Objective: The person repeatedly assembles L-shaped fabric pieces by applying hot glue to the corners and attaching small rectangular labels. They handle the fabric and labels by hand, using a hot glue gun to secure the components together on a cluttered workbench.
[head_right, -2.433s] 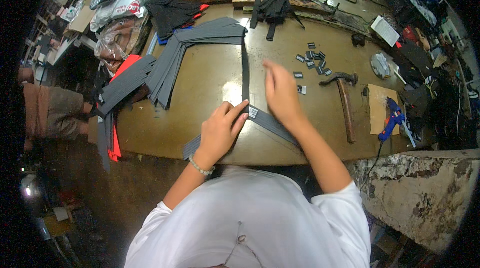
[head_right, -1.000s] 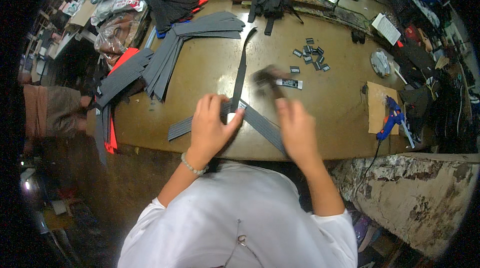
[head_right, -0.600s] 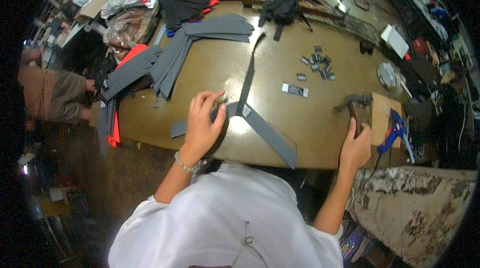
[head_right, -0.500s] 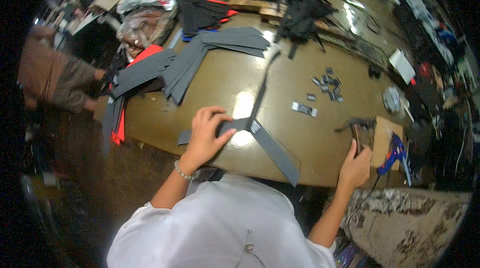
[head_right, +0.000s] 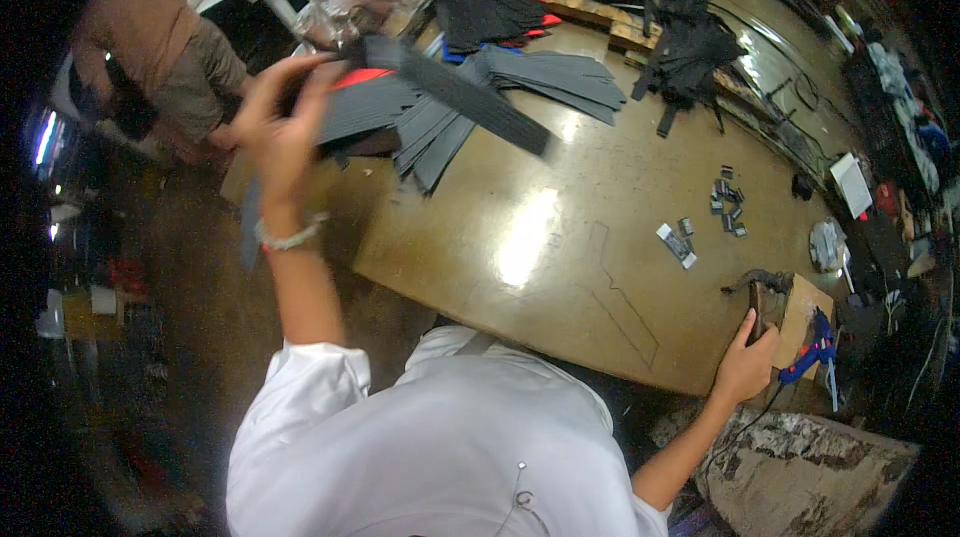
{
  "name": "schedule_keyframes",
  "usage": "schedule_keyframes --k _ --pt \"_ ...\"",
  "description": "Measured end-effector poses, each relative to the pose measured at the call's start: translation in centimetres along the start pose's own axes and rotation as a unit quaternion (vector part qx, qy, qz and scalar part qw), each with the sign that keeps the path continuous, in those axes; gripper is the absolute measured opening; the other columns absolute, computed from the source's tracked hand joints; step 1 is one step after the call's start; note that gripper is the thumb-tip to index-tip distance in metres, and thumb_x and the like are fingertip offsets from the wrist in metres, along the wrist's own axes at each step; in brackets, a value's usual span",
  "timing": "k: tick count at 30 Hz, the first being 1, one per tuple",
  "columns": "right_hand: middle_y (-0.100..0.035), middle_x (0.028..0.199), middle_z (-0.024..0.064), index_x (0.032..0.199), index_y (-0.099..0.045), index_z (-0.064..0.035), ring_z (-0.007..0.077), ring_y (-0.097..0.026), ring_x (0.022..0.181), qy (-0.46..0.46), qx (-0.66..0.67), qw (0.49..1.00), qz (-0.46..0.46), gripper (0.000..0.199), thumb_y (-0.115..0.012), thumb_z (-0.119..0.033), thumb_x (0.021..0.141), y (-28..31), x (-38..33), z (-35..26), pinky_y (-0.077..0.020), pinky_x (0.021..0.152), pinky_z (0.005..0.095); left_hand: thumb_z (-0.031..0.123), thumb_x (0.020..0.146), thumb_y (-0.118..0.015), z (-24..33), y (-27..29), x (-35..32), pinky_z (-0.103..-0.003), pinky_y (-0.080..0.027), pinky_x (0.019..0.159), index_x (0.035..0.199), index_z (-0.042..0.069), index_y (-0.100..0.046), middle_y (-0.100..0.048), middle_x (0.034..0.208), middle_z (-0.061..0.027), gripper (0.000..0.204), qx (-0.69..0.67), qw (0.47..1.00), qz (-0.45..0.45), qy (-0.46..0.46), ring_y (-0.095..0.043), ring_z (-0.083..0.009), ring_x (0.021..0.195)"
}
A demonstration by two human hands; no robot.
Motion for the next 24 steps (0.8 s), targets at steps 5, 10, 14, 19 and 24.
schedule_keyframes --k 5,10,14,19,24 --pt "-0.065 0.096 0.0129 0.101 -0.060 -0.0065 0.0354 -0.065 0.085 -0.024 0.014 1.000 -0.007 0.042 -0.054 -0.047 0.096 0.0 0.1 -0.1 -0.0513 0.069 0.0451 0.025 0.089 -0.072 -10.2 9.1 -5.6 -0.032 -0.049 0.088 0.105 0.002 -0.070 -0.072 0.104 -0.0084 0.029 0.207 0.941 0.157 0.215 -0.066 -0.0186 0.096" --pt "-0.064 0.099 0.0136 0.102 -0.059 -0.0053 0.0353 -0.064 0.084 0.007 -0.001 1.000 0.020 0.043 -0.054 -0.047 0.095 0.6 0.1 -0.5 -0.0516 0.068 0.0448 0.024 0.087 -0.070 -13.8 7.8 -7.6 -0.042 -0.047 0.092 0.108 0.008 -0.070 -0.069 0.107 -0.0112 0.026 0.435 0.879 0.037 0.192 -0.063 -0.0302 0.103" --pt "-0.059 0.114 0.0126 0.114 -0.060 -0.0071 0.0341 -0.055 0.109 0.044 0.030 0.993 0.103 0.036 -0.065 -0.033 0.090 2.1 0.0 -3.0 -0.0435 0.091 0.0477 0.019 0.087 -0.070 -7.6 -0.2 -2.4 -0.040 -0.046 0.094 0.108 0.006 -0.070 -0.068 0.107 -0.0120 0.025 0.283 0.957 0.062 0.021 -0.062 -0.0290 0.101" --pt "-0.056 0.125 0.0101 0.123 -0.061 -0.0126 0.0324 -0.048 0.119 0.316 0.279 0.906 -0.042 0.036 -0.066 -0.018 0.087 2.1 -0.6 -11.7 -0.0362 0.100 0.0493 0.018 0.090 -0.063 3.8 -23.3 -1.9 -0.036 -0.050 0.083 0.103 0.001 -0.070 -0.070 0.101 -0.0153 0.022 -0.159 0.974 -0.160 -0.027 -0.065 -0.0262 0.095" --pt "-0.054 0.133 0.0069 0.124 -0.062 -0.0136 0.0323 -0.046 0.124 0.411 0.197 0.889 -0.054 0.036 -0.064 -0.017 0.088 1.5 1.3 -14.8 -0.0360 0.100 0.0509 0.037 0.085 -0.069 6.8 -37.0 -2.7 -0.046 -0.050 0.085 0.097 0.005 -0.074 -0.069 0.100 -0.0171 0.034 0.135 0.913 -0.385 -0.015 -0.063 -0.0342 0.100"
Point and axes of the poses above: each hand's wrist, its own x-axis towards the middle knuckle, its own y-axis out of the back of the hand, z = x × y, the point moved 3 cm from there along x, towards the middle knuckle
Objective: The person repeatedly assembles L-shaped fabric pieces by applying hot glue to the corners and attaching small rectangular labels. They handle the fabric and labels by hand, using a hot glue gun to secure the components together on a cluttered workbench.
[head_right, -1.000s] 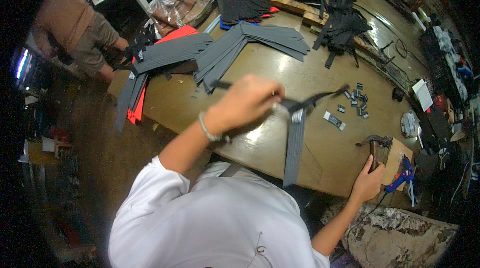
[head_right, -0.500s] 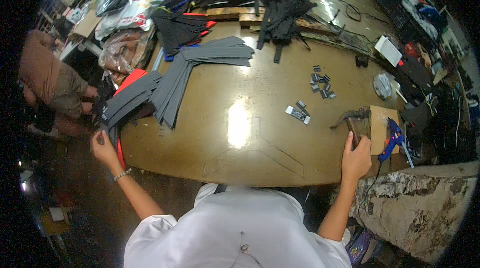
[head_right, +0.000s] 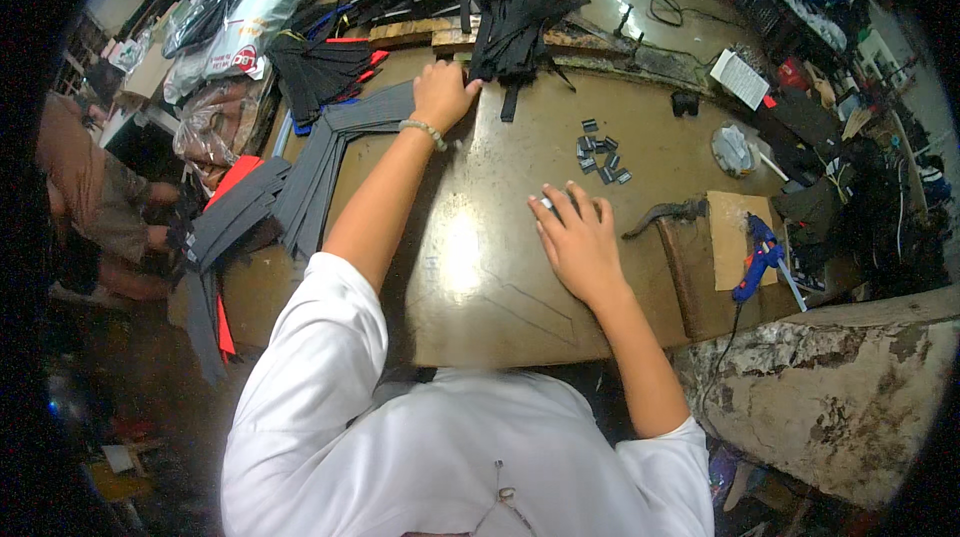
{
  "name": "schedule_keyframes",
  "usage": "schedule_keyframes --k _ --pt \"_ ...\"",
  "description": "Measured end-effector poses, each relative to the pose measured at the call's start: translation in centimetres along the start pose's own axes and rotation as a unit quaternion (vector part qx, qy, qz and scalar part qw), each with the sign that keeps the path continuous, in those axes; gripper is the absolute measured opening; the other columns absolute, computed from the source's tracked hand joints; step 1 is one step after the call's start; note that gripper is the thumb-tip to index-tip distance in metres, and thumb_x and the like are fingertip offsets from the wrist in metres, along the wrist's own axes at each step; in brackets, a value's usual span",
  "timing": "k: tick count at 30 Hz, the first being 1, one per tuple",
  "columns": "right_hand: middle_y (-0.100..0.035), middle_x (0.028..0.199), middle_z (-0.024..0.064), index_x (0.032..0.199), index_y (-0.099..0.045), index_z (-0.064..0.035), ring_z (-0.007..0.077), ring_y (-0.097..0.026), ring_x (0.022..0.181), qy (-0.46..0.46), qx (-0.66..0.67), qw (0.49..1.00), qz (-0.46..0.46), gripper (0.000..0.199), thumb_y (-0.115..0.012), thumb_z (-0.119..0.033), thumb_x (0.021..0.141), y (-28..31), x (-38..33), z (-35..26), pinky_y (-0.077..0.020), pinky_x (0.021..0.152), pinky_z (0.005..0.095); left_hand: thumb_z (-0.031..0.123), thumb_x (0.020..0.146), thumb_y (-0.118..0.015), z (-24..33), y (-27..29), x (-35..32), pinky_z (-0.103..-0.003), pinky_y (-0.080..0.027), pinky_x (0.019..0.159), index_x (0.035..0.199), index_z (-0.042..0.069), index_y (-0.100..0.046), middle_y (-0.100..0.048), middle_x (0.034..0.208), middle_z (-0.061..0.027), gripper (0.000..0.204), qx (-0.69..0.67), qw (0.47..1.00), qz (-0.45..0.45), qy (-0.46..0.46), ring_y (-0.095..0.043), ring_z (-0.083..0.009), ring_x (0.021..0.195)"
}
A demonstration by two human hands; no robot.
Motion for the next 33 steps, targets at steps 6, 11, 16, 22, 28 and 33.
schedule_keyframes --k 6,11,16,22,28,33 --pt "-0.053 0.134 0.0100 0.114 -0.067 -0.0101 0.0320 -0.046 0.125 -0.079 0.087 0.990 0.081 0.027 -0.064 -0.018 0.088 1.5 -1.6 0.9 -0.0364 0.101 0.0485 0.024 0.075 -0.077 -3.0 1.9 1.6 -0.038 -0.055 0.075 0.089 0.005 -0.077 -0.072 0.084 -0.0174 0.023 -0.292 0.955 0.049 0.009 -0.071 -0.0306 0.080" --pt "-0.056 0.128 0.0121 0.106 -0.068 -0.0068 0.0322 -0.049 0.120 -0.088 0.145 0.982 0.087 0.021 -0.065 -0.017 0.088 0.4 -0.3 -1.5 -0.0378 0.100 0.0456 0.023 0.078 -0.076 -4.0 4.3 -0.1 -0.041 -0.053 0.072 0.082 0.002 -0.074 -0.070 0.079 -0.0194 0.021 -0.218 0.975 0.041 0.003 -0.069 -0.0344 0.077" --pt "-0.060 0.119 0.0111 0.104 -0.069 -0.0055 0.0306 -0.052 0.115 -0.051 0.138 0.986 0.079 0.021 -0.065 -0.016 0.087 0.0 1.3 -3.9 -0.0377 0.099 0.0440 0.020 0.084 -0.071 -3.5 4.7 -2.6 -0.044 -0.051 0.073 0.079 -0.002 -0.069 -0.068 0.083 -0.0239 0.022 -0.132 0.990 0.037 -0.031 -0.066 -0.0399 0.083" --pt "-0.064 0.107 0.0061 0.106 -0.068 -0.0041 0.0169 -0.062 0.086 -0.274 0.559 0.781 -0.051 0.030 -0.061 -0.031 0.096 -1.9 2.7 -3.9 -0.0494 0.076 0.0334 0.019 0.090 -0.067 -2.9 7.0 -7.3 -0.033 -0.050 0.071 0.109 -0.001 -0.061 -0.068 0.082 -0.0103 0.029 -0.404 0.911 0.082 0.001 -0.064 -0.0189 0.076" --pt "-0.064 0.092 0.0025 0.106 -0.062 -0.0022 0.0051 -0.053 0.065 -0.218 0.847 0.378 -0.303 0.028 -0.062 -0.028 0.097 -4.1 7.8 -4.8 -0.0397 0.047 0.0177 0.014 0.090 -0.067 -0.3 9.7 -25.0 -0.028 -0.042 0.059 0.108 0.003 -0.057 -0.054 0.077 -0.0061 0.024 -0.447 0.894 0.024 0.034 -0.050 -0.0132 0.067" --pt "-0.065 0.090 -0.0023 0.109 -0.065 -0.0022 0.0006 -0.050 0.059 -0.195 0.692 0.634 -0.285 0.026 -0.072 -0.017 0.089 -4.2 14.0 -0.5 -0.0416 0.050 0.0169 0.009 0.085 -0.070 0.4 10.3 -32.9 -0.033 -0.046 0.070 0.104 0.004 -0.067 -0.063 0.082 -0.0061 0.020 -0.352 0.933 -0.062 -0.042 -0.054 -0.0220 0.076"
Point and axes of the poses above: each hand's wrist, its own x-axis towards the middle knuckle, its own y-axis out of the back of the hand, z = x × y, the point moved 3 cm from there along x, towards the middle knuckle
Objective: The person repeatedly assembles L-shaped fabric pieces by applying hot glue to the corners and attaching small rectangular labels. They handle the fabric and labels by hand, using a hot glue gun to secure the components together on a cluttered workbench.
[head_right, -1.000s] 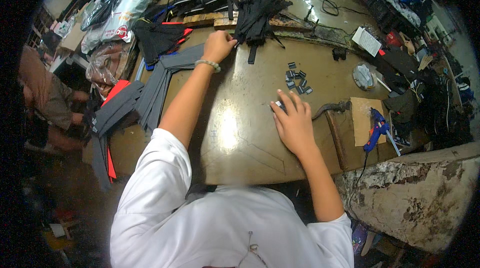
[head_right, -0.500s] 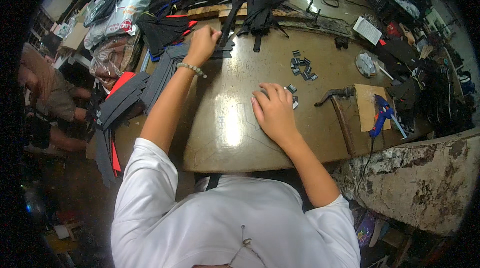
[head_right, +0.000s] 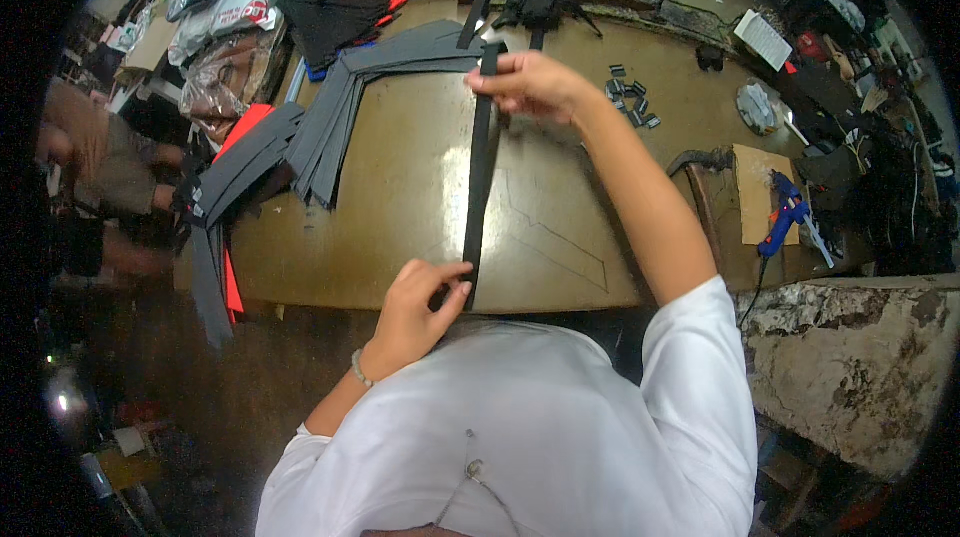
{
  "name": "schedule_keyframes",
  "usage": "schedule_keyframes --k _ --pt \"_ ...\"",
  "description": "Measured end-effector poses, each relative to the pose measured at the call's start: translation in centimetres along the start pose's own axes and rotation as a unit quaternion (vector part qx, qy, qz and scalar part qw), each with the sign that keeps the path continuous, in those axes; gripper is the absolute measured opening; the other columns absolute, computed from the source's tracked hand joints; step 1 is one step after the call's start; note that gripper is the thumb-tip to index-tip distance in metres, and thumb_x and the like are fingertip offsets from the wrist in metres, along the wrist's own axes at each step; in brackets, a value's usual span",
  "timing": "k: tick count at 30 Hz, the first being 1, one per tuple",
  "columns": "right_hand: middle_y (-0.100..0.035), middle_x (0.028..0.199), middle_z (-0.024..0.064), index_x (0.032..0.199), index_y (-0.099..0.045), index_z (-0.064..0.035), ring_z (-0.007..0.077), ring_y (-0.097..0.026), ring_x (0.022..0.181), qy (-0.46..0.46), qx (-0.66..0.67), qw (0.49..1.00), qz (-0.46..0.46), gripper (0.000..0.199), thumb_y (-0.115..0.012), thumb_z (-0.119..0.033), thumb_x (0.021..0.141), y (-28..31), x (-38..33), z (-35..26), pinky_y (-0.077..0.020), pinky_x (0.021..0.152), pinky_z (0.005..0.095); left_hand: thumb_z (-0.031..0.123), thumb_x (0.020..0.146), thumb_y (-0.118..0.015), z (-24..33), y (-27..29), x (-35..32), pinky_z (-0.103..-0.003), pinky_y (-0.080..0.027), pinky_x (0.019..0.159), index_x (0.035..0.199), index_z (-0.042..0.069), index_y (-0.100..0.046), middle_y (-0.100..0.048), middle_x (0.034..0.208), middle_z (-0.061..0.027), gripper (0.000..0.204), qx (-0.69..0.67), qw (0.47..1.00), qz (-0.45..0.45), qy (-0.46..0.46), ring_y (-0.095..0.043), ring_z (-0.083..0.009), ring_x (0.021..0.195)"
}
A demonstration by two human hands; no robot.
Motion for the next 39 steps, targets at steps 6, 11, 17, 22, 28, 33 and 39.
schedule_keyframes --k 6,11,17,22,28,33,39 --pt "-0.063 0.073 0.0065 0.090 -0.069 0.0023 0.0123 -0.056 0.068 0.194 -0.434 0.867 0.149 0.029 -0.077 -0.025 0.083 0.1 4.6 1.5 -0.0440 0.058 0.0279 0.015 0.082 -0.074 -0.8 -0.8 -1.2 -0.035 -0.040 0.078 0.099 0.009 -0.070 -0.060 0.089 -0.0016 0.018 0.118 0.990 0.018 -0.070 -0.053 -0.0205 0.088" --pt "-0.066 0.084 0.0105 0.103 -0.067 0.0010 0.0182 -0.060 0.070 0.255 -0.428 0.823 0.273 0.040 -0.074 -0.034 0.085 -0.6 4.9 2.9 -0.0485 0.064 0.0321 0.021 0.077 -0.079 -0.7 -0.1 -1.2 -0.036 -0.039 0.082 0.099 0.013 -0.072 -0.059 0.097 -0.0020 0.025 0.163 0.982 0.013 -0.090 -0.051 -0.0230 0.093" --pt "-0.063 0.114 0.0116 0.120 -0.063 -0.0045 0.0229 -0.060 0.101 0.305 -0.461 0.694 0.461 0.042 -0.073 -0.027 0.086 -0.9 -13.4 0.7 -0.0486 0.085 0.0338 0.031 0.073 -0.081 -0.8 0.7 -1.0 -0.038 -0.038 0.090 0.107 0.015 -0.072 -0.058 0.106 -0.0019 0.038 0.146 0.985 -0.035 -0.086 -0.050 -0.0245 0.101" --pt "-0.058 0.121 0.0205 0.114 -0.061 0.0046 0.0361 -0.055 0.114 0.062 -0.445 0.350 0.822 0.056 -0.080 -0.036 0.080 8.8 -32.7 9.3 -0.0417 0.100 0.0430 0.032 0.074 -0.081 -1.2 0.7 -1.2 -0.038 -0.038 0.091 0.109 0.016 -0.071 -0.058 0.107 -0.0017 0.040 0.139 0.986 -0.033 -0.083 -0.049 -0.0246 0.102" --pt "-0.066 0.105 0.0188 0.115 -0.058 0.0013 0.0341 -0.063 0.099 0.009 -0.368 0.578 0.728 0.057 -0.063 -0.051 0.091 15.6 -33.2 10.6 -0.0459 0.092 0.0458 0.032 0.075 -0.080 -0.9 0.7 -1.3 -0.038 -0.038 0.091 0.112 0.018 -0.071 -0.057 0.107 -0.0020 0.040 0.151 0.984 -0.035 -0.088 -0.049 -0.0252 0.102" --pt "-0.063 0.087 0.0086 0.120 -0.056 -0.0047 0.0129 -0.062 0.083 0.064 -0.274 0.751 0.597 0.049 -0.055 -0.048 0.097 7.9 -26.4 2.7 -0.0492 0.061 0.0291 0.032 0.076 -0.079 -0.9 0.7 -1.3 -0.039 -0.038 0.091 0.113 0.020 -0.071 -0.056 0.108 -0.0013 0.040 0.162 0.982 -0.038 -0.090 -0.049 -0.0254 0.101" --pt "-0.069 0.094 0.0119 0.116 -0.055 -0.0036 0.0249 -0.067 0.081 0.153 -0.395 0.889 0.176 0.041 -0.069 -0.031 0.090 -3.5 -15.7 1.7 -0.0520 0.074 0.0343 0.032 0.075 -0.079 -0.8 0.7 -1.3 -0.039 -0.039 0.089 0.113 0.022 -0.072 -0.056 0.108 -0.0001 0.040 0.151 0.985 -0.035 -0.079 -0.049 -0.0246 0.100"
Point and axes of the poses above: each hand's wrist, its own x-axis towards the middle knuckle, its own y-axis out of the back of the hand, z = x × y, the point moved 3 cm from there along x, towards the middle knuckle
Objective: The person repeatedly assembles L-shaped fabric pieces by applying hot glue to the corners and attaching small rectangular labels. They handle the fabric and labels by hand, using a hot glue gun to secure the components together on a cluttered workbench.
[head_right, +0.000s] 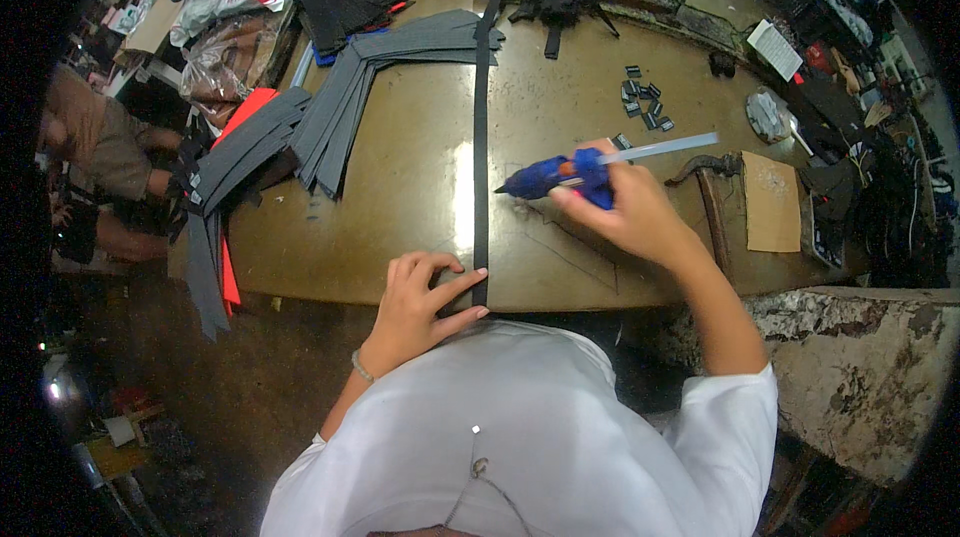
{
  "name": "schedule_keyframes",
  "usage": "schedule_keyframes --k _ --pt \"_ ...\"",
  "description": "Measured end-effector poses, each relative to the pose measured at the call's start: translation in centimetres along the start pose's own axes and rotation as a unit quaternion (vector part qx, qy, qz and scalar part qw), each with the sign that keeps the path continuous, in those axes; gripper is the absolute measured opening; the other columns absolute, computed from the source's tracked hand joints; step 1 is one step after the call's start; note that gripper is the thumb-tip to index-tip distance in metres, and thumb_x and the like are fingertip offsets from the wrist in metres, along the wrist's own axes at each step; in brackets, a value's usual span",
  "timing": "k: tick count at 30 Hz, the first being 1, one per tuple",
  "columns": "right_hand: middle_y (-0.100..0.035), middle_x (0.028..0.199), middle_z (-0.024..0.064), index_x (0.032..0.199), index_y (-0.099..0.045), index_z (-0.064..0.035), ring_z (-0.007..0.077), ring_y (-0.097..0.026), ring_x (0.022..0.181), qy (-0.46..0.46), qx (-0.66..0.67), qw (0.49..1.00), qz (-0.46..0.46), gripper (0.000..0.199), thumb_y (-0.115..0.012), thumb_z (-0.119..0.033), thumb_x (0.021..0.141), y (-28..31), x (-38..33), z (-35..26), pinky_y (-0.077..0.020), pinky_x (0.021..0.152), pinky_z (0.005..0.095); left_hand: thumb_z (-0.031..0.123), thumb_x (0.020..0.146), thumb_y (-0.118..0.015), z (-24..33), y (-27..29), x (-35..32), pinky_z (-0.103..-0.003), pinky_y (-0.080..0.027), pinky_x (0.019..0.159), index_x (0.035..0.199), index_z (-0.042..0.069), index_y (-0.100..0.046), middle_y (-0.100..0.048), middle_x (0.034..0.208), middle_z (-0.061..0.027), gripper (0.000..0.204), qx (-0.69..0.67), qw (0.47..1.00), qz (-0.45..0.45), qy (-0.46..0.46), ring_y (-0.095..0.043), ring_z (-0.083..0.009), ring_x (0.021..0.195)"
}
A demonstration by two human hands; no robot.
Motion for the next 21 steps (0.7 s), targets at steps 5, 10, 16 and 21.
schedule_keyframes --k 5,10,16,21 --pt "-0.068 0.088 0.0177 0.113 -0.056 -0.0033 0.0338 -0.068 0.079 0.043 -0.038 0.996 -0.071 0.043 -0.071 -0.034 0.088 -1.4 2.4 -0.2 -0.0508 0.070 0.0374 0.032 0.073 -0.080 0.0 0.1 0.1 -0.039 -0.039 0.089 0.112 0.022 -0.072 -0.056 0.107 0.0004 0.041 -0.001 1.000 0.004 0.005 -0.049 -0.0244 0.101" --pt "-0.066 0.080 0.0190 0.110 -0.055 -0.0021 0.0343 -0.066 0.073 0.047 -0.042 0.994 -0.086 0.044 -0.069 -0.038 0.088 -1.8 2.7 0.3 -0.0500 0.066 0.0398 0.033 0.078 -0.077 -0.1 -0.1 -0.1 -0.038 -0.038 0.093 0.114 0.020 -0.069 -0.057 0.108 0.0000 0.039 -0.008 1.000 -0.007 0.010 -0.051 -0.0229 0.105" --pt "-0.064 0.070 0.0188 0.112 -0.054 -0.0032 0.0386 -0.064 0.064 0.061 -0.103 0.992 -0.048 0.045 -0.067 -0.040 0.089 -1.4 4.8 0.9 -0.0496 0.058 0.0437 0.031 0.073 -0.080 0.0 0.1 0.1 -0.039 -0.039 0.091 0.113 0.022 -0.072 -0.057 0.108 -0.0004 0.043 0.000 1.000 -0.003 0.007 -0.049 -0.0255 0.102" --pt "-0.066 0.088 0.0196 0.114 -0.054 -0.0030 0.0350 -0.066 0.072 0.226 -0.257 0.939 -0.027 0.039 -0.068 -0.026 0.085 -1.7 3.2 -1.9 -0.0511 0.061 0.0442 0.034 0.078 -0.077 0.4 0.8 0.4 -0.038 -0.040 0.092 0.116 0.018 -0.068 -0.057 0.107 -0.0031 0.042 -0.010 1.000 -0.024 0.000 -0.053 -0.0236 0.104"
Point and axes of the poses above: each hand's wrist, its own x-axis towards the middle knuckle, its own y-axis out of the back of the hand, z = x × y, the point moved 3 cm from there along x, towards the middle knuckle
